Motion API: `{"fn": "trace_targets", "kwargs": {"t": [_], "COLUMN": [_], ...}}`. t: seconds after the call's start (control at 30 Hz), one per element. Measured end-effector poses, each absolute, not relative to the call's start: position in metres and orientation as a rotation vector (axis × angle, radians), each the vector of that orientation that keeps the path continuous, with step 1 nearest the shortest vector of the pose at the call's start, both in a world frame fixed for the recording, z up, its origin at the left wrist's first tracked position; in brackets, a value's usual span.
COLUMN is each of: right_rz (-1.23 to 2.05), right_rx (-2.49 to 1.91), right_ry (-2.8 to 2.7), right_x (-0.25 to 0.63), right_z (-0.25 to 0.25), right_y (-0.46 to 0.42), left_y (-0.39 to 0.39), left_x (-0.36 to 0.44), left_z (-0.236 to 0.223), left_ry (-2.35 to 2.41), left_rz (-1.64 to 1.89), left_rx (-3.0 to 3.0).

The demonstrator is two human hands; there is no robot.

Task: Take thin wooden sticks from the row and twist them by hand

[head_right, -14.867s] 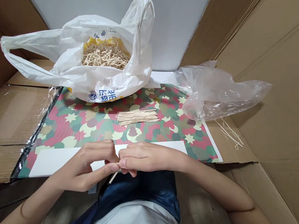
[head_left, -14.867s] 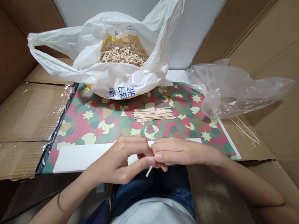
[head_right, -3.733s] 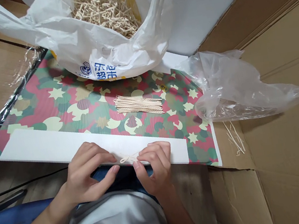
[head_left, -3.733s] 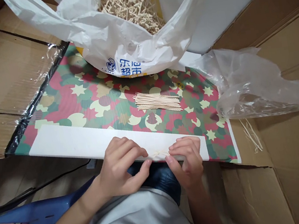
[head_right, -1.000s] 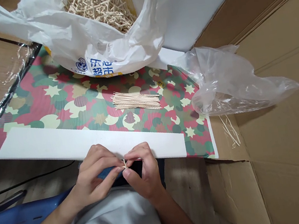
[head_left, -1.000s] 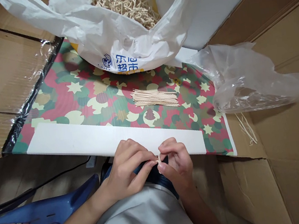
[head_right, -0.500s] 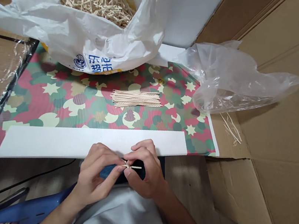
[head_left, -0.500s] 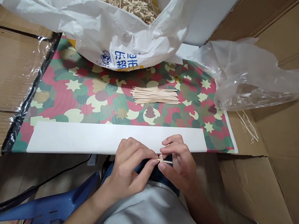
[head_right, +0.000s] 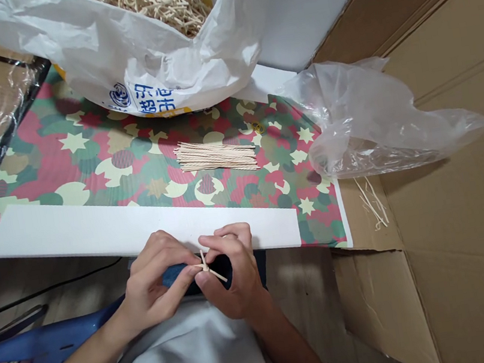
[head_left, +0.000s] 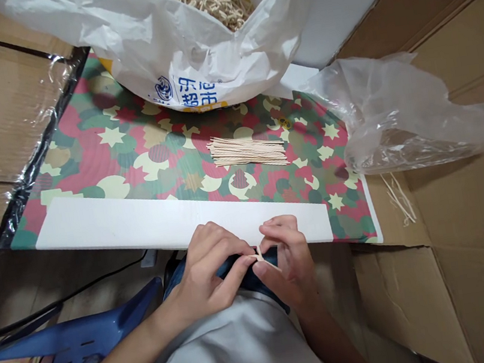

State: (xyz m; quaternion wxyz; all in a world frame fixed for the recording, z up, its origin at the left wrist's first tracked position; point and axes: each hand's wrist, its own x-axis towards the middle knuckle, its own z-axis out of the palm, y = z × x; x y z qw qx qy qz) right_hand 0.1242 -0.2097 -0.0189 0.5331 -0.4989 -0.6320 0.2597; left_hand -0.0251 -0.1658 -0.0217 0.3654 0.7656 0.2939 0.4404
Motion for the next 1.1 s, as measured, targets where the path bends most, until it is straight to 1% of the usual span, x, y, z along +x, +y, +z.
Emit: {"fn": "trace_targets", "kwargs": {"t": [0.1, 0.17, 0.23, 0.33, 0.4, 0.53, 0.73, 0.97, 1.1], "right_rz": [0.681, 0.779, 0.993, 1.412, 1.536, 1.443, 1.096, 1.087, 1.056], "right_rx": [-1.118, -1.118, -1.148, -1.121, -1.072, -1.05, -1.099, -1.106, -1.126], "right_ry": [-1.443, -1.386, -1.384, -1.438, -1.431, -1.393, -1.442, -1.533, -1.74], "right_x": [0.134, 0.143, 0.149, 0.152, 0.15, 0.142, 0.134, 0.151, 0.157], "right_z": [-0.019, -0.015, -0.009, 0.001, 0.005, 0.003, -0.005, -0.008, -0.005], "right_y": [-0.205, -0.203, -0.202, -0.202, -0.202, -0.203, -0.208, -0.203, -0.199], "left_y": [-0.164, -0.163, -0.163, -0.164, -0.165, -0.165, -0.165, -0.162, -0.162], "left_x": [-0.027, -0.028, -0.029, -0.031, -0.032, -0.033, -0.031, -0.031, -0.029], "left_z": [-0.023, -0.024, -0.026, -0.03, -0.031, -0.032, -0.033, -0.024, -0.023], "left_ry": [0.757, 0.736, 0.717, 0.724, 0.724, 0.738, 0.748, 0.74, 0.743], "left_rz": [1.206, 1.266, 1.335, 1.416, 1.438, 1.434, 1.441, 1.454, 1.456], "left_rx": [2.042, 2.103, 2.166, 2.288, 2.352, 2.385, 2.353, 2.281, 2.282]}}
